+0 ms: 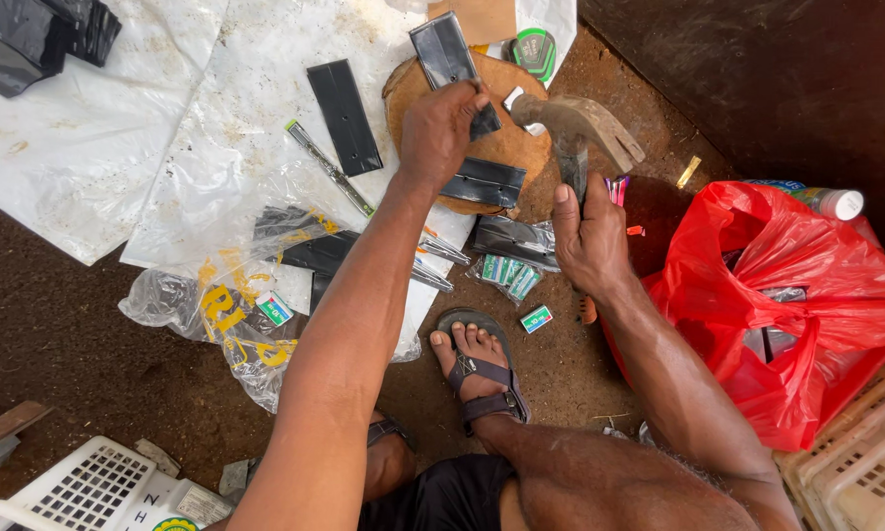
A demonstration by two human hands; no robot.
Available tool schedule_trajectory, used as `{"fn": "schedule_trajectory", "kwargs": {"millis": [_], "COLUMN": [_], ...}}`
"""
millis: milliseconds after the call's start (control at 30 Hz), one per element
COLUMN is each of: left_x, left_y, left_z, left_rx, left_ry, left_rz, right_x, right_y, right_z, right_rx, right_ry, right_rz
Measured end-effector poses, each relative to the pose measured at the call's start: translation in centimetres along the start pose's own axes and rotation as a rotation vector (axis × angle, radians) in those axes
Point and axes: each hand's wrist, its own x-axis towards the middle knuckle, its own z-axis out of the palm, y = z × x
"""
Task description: The person sits on the ground and assembles small metal components into black plastic housings. They use a hammer to tap metal pieces into place and handle multiple units one at a time, placing finished assemblies on a nearby surface.
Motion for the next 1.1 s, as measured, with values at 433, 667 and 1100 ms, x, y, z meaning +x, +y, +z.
{"fn": "schedule_trajectory", "kwargs": {"millis": [433, 667, 1100], "left_x": [-0.8, -0.3, 2.2], "left_y": [-0.4, 0.4, -3.7], "left_z": [0.4, 0.3, 1.3], "left_rx": [0.155, 0.138, -0.136], "left_ry": [-0.036, 0.045, -0.017], "left_rz": [0.163, 0.115, -0.124], "right_x": [2.3, 0.5, -0.3], "right_y": [-1.0, -0.5, 2.4], "right_z": [0.8, 0.0, 2.5], "right_rx": [-0.273, -0.08, 0.081], "right_ry": [-0.145, 0.073, 0.03], "right_rz": [0.011, -0.206, 0.034]}}
